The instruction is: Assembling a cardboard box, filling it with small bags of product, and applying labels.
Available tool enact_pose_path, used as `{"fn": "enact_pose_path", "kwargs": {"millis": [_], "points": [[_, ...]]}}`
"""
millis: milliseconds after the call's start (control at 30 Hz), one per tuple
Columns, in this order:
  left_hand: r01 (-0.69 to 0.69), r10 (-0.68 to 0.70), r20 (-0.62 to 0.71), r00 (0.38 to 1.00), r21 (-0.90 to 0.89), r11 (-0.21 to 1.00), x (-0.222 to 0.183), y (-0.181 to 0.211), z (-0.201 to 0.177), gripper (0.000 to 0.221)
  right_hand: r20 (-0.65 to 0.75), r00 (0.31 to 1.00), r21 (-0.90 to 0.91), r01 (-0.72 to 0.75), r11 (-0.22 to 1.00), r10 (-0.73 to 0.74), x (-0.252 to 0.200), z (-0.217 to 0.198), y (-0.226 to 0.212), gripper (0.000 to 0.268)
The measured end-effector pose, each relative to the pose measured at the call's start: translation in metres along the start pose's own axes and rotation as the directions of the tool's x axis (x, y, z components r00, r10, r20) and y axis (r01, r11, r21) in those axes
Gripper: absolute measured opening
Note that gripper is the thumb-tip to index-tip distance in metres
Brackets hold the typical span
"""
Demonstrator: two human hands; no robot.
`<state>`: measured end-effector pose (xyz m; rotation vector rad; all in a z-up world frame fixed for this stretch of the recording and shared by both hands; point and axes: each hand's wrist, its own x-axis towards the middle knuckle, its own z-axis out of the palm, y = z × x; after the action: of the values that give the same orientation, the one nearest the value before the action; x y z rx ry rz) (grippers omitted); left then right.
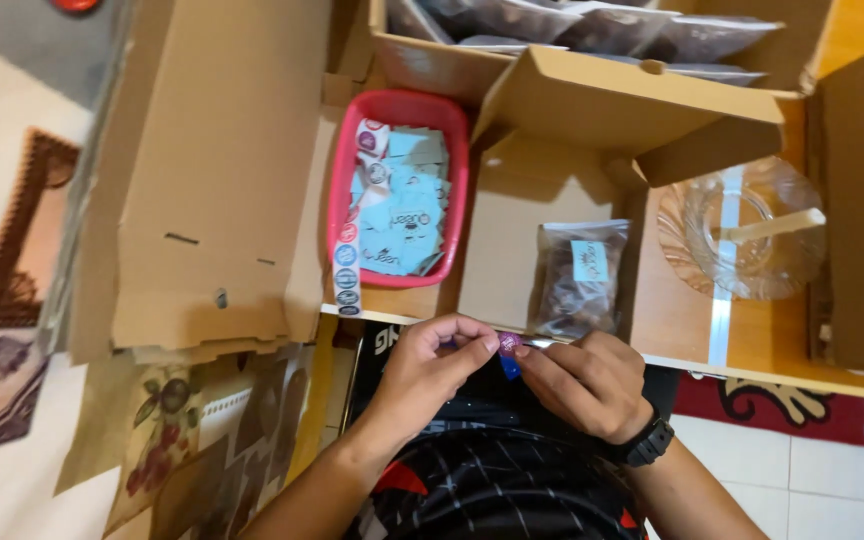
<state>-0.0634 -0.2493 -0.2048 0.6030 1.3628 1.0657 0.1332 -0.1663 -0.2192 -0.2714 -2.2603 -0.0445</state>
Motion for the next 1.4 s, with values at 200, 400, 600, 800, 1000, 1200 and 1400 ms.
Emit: {"fn": "enact_pose_path", "kwargs": {"millis": [200, 400, 600, 800, 1000, 1200, 1400], "points": [[-0.267, 0.259, 0.067, 0.964, 0.219, 0.939, 0.018, 0.008, 0.014, 0.009, -0.023, 0.995, 0.113, -0.099, 0.989, 0.102, -0.009, -0.010, 0.008, 0.018], [-0.625, 0.555, 0.355, 0.752, 0.652, 0.429, 0.037, 0.030, 0.035, 0.006, 0.216, 0.641, 0.220, -0.767, 0.603, 0.736, -0.009, -0.038, 0.018, 0.017], [-0.643, 0.467, 0.456, 0.757, 0.649, 0.408, 0.060, 0.047, 0.057, 0.006, 0.321, 0.502, 0.300, -0.858, 0.416, 0.803, -0.009, -0.056, 0.040, 0.012], [-0.608, 0.373, 0.481, 0.793, 0.659, 0.444, 0.077, 0.037, 0.069, 0.008, 0.309, 0.451, 0.267, -0.886, 0.378, 0.837, -0.010, -0.060, 0.047, 0.014], [-0.622, 0.463, 0.445, 0.767, 0.693, 0.363, 0.090, 0.021, 0.073, 0.011, 0.329, 0.366, 0.189, -0.929, 0.319, 0.871, -0.007, -0.061, 0.054, 0.008], [-0.740, 0.710, 0.541, 0.451, 0.671, -0.041, 0.112, 0.001, 0.077, 0.045, 0.282, 0.207, 0.217, -0.965, 0.148, 0.937, -0.019, -0.054, 0.082, 0.006], [-0.707, 0.516, 0.631, 0.579, 0.704, -0.066, 0.115, -0.012, 0.074, 0.047, 0.336, 0.082, 0.175, -0.984, 0.023, 0.938, 0.006, -0.044, 0.089, 0.013]]}}
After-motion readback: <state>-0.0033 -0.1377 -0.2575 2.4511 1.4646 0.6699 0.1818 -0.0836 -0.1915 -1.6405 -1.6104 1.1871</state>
